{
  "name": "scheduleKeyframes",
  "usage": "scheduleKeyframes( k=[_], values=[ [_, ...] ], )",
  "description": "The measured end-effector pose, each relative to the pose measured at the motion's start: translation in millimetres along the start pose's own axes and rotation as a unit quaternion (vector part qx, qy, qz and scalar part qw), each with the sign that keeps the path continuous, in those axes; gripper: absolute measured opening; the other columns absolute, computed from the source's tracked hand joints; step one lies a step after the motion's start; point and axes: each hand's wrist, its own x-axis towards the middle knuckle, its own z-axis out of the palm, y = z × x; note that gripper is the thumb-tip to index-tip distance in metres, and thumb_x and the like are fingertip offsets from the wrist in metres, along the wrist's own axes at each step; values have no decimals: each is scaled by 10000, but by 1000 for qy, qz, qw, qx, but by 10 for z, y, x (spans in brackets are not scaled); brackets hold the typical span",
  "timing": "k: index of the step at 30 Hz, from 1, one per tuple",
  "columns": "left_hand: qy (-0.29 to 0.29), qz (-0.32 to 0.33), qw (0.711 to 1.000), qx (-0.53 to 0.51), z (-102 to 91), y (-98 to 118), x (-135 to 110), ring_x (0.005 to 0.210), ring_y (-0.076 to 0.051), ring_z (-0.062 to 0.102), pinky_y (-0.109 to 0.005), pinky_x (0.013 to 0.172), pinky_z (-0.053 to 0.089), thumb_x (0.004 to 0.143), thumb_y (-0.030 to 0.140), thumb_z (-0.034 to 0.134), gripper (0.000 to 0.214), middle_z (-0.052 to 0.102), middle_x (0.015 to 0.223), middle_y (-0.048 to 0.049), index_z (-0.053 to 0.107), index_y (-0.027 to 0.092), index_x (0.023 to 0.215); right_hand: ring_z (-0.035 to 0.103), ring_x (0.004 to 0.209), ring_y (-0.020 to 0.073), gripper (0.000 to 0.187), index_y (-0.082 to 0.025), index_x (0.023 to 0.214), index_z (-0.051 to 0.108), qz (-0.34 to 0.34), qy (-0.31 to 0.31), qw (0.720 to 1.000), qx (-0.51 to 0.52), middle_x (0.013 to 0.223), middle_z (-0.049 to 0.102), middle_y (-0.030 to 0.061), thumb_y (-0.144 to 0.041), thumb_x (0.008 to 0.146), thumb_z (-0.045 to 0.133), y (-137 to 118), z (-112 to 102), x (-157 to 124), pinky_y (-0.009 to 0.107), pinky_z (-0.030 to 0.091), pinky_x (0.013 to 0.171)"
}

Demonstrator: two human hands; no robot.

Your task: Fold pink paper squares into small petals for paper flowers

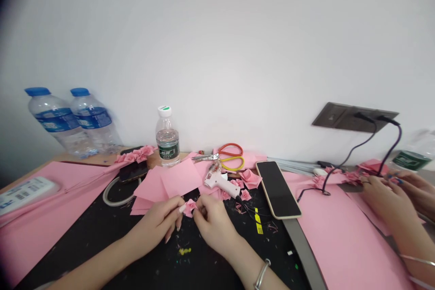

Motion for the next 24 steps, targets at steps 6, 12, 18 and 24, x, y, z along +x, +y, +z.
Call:
scheduleKeyframes(
  k=[6, 12, 18, 24],
  values=[
    [1, 2, 1000, -2, 1, 5, -1, 363, -55, 398, -177, 437, 335, 899, 304, 316, 262, 480, 542, 72, 437, 187, 698, 384, 524, 106, 149, -183, 666, 429, -2, -10, 1000, 4, 595, 431, -38, -101, 790, 445, -15, -6, -5, 217, 281, 480],
    [-3, 0, 1000, -15, 0, 0, 5, 351, -54, 379, -174, 419, 320, 898, 322, 323, 272, 455, 517, 79, 426, 189, 685, 391, 539, 109, 153, -185, 666, 429, -4, -9, 1000, 11, 603, 429, -36, -92, 786, 444, -26, -13, -16, 217, 285, 488],
    [-5, -6, 999, -43, -2, 8, 13, 339, -53, 371, -169, 393, 301, 894, 332, 332, 275, 460, 506, 79, 428, 186, 682, 395, 542, 109, 140, -182, 684, 440, -4, -15, 1000, 21, 615, 438, -33, -102, 799, 443, -32, -13, -24, 216, 291, 493],
    [-9, -4, 997, -71, 1, -24, 28, 344, -52, 385, -165, 382, 292, 893, 341, 338, 257, 474, 518, 73, 442, 181, 721, 380, 533, 103, 141, -178, 682, 441, -3, -15, 1000, 24, 607, 427, -37, -107, 804, 451, -30, -7, -23, 213, 285, 488]
  ],
)
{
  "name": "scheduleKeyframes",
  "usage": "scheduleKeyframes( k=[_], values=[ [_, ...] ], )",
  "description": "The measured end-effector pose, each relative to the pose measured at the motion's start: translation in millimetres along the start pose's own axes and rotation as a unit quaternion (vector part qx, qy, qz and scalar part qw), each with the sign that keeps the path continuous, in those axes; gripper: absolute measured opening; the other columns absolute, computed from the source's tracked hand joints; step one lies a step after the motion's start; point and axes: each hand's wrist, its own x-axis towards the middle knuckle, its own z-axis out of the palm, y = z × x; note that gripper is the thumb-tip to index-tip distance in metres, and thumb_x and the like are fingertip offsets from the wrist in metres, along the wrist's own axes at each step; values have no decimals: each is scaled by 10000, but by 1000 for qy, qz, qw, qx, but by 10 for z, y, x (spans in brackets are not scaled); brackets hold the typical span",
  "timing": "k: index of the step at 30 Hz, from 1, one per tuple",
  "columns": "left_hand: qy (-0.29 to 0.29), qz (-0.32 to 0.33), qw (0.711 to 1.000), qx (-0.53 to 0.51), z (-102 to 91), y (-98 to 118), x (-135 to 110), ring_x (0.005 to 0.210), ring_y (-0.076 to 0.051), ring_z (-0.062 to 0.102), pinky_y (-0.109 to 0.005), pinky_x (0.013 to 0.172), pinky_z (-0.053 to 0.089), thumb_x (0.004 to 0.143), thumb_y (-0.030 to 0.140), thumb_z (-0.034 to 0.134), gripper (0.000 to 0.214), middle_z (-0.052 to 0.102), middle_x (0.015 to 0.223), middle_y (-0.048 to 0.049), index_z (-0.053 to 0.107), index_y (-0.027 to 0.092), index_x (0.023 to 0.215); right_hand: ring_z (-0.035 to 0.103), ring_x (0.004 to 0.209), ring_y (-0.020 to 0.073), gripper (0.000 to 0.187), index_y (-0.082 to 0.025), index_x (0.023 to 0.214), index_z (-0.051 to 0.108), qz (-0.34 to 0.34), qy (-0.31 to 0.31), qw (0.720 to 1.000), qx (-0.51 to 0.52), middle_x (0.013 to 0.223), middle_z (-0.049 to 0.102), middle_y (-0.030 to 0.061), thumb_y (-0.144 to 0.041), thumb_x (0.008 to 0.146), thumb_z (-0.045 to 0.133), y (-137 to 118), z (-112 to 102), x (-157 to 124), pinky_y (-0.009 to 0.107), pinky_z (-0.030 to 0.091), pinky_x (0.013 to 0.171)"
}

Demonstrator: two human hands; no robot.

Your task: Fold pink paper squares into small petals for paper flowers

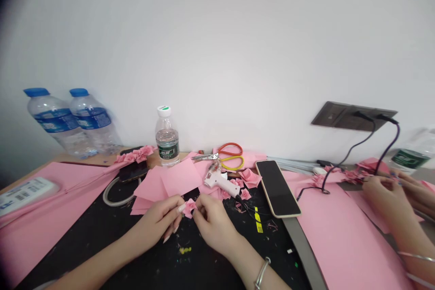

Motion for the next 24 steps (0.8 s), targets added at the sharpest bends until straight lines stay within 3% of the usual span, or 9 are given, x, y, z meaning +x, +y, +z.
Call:
scheduleKeyframes(
  k=[24],
  values=[
    [16, 8, 999, 27, 3, 19, -17, 350, -56, 364, -167, 393, 288, 891, 334, 350, 262, 463, 510, 74, 430, 188, 688, 396, 532, 106, 135, -179, 691, 457, -3, 8, 1000, 7, 614, 452, -32, -117, 810, 442, 13, 5, 2, 216, 304, 492]
  ],
)
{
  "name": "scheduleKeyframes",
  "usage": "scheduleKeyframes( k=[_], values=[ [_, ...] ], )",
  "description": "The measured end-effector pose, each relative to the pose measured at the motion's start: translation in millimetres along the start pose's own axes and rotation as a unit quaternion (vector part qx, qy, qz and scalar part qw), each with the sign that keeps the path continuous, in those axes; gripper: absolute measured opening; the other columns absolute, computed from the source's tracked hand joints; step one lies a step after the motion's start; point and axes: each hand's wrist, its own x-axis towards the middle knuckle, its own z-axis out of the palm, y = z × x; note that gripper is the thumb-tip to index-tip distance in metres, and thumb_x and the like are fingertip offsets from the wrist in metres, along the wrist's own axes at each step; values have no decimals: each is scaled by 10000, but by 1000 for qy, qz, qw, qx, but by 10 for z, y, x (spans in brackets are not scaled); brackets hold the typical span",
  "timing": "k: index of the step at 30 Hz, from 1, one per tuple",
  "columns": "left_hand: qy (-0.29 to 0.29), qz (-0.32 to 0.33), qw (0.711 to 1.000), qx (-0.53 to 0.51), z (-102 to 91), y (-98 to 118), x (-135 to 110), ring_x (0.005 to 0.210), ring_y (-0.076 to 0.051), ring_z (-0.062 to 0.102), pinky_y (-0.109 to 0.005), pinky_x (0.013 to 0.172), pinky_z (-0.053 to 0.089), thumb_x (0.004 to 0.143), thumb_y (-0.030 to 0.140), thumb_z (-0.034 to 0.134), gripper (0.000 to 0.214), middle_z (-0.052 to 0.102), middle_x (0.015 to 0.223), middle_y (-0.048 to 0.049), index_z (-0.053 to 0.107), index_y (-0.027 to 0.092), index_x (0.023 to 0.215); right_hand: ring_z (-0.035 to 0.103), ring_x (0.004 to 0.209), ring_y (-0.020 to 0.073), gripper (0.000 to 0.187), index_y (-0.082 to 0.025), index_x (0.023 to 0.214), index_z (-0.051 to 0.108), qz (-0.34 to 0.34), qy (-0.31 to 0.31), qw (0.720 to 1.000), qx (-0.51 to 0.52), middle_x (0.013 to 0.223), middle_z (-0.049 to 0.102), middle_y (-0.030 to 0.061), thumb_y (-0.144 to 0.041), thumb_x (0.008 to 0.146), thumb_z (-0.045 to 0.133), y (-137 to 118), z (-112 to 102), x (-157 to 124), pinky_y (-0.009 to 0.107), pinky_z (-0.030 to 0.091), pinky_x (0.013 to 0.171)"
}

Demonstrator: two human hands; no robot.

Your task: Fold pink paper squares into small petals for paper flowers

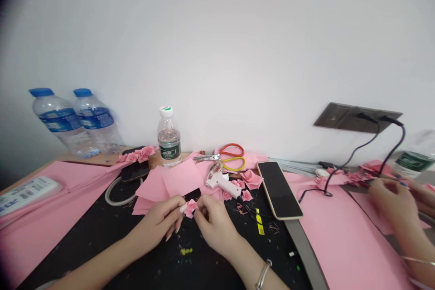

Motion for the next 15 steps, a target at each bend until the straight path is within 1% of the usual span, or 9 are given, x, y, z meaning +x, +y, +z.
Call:
scheduleKeyframes(
  k=[9, 15],
  values=[
    [-5, -5, 1000, -14, 2, 7, -1, 349, -59, 351, -167, 397, 282, 888, 321, 350, 246, 476, 503, 72, 441, 188, 703, 404, 534, 107, 151, -181, 676, 448, 2, -1, 1000, 5, 607, 452, -34, -94, 800, 443, -3, 0, 3, 213, 305, 490],
    [-2, 0, 1000, -13, -1, -2, 3, 358, -60, 352, -167, 399, 280, 893, 320, 340, 252, 469, 501, 72, 446, 187, 707, 370, 520, 107, 217, -184, 611, 405, 7, -18, 999, -28, 555, 407, -44, -128, 816, 446, -29, -14, 1, 218, 265, 486]
  ],
)
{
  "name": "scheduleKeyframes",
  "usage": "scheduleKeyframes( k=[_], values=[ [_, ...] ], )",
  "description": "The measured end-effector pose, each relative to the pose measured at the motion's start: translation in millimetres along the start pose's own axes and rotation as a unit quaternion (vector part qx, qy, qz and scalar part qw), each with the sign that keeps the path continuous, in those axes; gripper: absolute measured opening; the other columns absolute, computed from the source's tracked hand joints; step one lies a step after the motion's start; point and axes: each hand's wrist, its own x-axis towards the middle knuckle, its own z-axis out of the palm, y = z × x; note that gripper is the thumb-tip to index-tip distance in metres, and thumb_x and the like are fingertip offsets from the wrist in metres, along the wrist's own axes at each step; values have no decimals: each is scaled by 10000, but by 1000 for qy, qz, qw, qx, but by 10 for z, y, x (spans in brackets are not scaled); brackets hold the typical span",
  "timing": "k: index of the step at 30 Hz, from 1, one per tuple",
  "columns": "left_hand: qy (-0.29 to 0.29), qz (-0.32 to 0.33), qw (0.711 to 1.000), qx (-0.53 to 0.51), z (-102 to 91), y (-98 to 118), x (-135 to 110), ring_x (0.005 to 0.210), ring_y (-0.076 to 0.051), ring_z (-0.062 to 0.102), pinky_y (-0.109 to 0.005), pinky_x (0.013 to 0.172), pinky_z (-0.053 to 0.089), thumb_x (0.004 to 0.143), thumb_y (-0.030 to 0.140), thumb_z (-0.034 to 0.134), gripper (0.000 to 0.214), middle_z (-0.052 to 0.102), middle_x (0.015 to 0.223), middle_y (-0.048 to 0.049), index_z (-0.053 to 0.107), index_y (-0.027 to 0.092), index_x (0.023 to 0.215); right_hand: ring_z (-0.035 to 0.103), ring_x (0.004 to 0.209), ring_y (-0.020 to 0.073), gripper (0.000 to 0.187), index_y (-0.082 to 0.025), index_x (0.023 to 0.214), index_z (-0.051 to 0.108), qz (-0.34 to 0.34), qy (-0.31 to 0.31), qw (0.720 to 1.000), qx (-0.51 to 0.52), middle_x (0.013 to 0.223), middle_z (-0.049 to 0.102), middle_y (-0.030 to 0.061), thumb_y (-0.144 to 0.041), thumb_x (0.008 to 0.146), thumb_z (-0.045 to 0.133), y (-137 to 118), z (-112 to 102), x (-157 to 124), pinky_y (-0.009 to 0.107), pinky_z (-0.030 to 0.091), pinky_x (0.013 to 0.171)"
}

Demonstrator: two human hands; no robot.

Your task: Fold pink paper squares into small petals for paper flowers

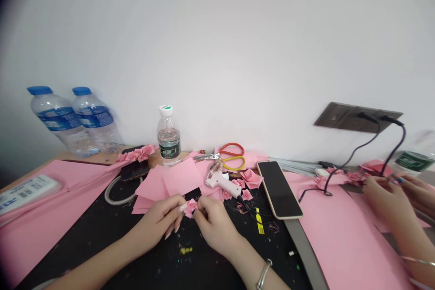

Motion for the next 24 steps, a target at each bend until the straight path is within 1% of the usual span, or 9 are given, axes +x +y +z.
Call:
scheduleKeyframes(
  k=[5, 11, 16, 24],
  values=[
    [-3, -5, 1000, -7, 6, -14, 1, 355, -55, 347, -164, 396, 278, 894, 310, 347, 241, 472, 508, 73, 450, 184, 716, 357, 533, 108, 246, -187, 591, 373, -4, 0, 1000, 12, 554, 378, -47, -106, 815, 435, -7, -3, 4, 221, 258, 498],
    [-10, -7, 1000, -24, 6, 0, 6, 360, -53, 349, -162, 394, 272, 897, 320, 348, 248, 476, 509, 71, 455, 179, 724, 353, 539, 107, 248, -187, 593, 372, 0, -3, 999, 47, 557, 369, -49, -106, 822, 423, -13, 0, 7, 220, 265, 506],
    [-11, -4, 999, -32, 1, -7, 13, 367, -52, 350, -163, 395, 270, 898, 325, 347, 256, 476, 519, 69, 465, 174, 727, 342, 535, 102, 256, -184, 582, 361, 5, -4, 999, 50, 551, 357, -52, -103, 814, 432, -17, -1, 8, 216, 258, 502],
    [-10, -6, 999, -40, 2, -4, 9, 369, -52, 345, -164, 394, 263, 895, 342, 354, 264, 466, 514, 71, 466, 174, 725, 348, 530, 96, 234, -178, 591, 393, 4, 1, 999, 54, 552, 374, -53, -90, 803, 439, -8, 10, 0, 209, 261, 498]
  ],
)
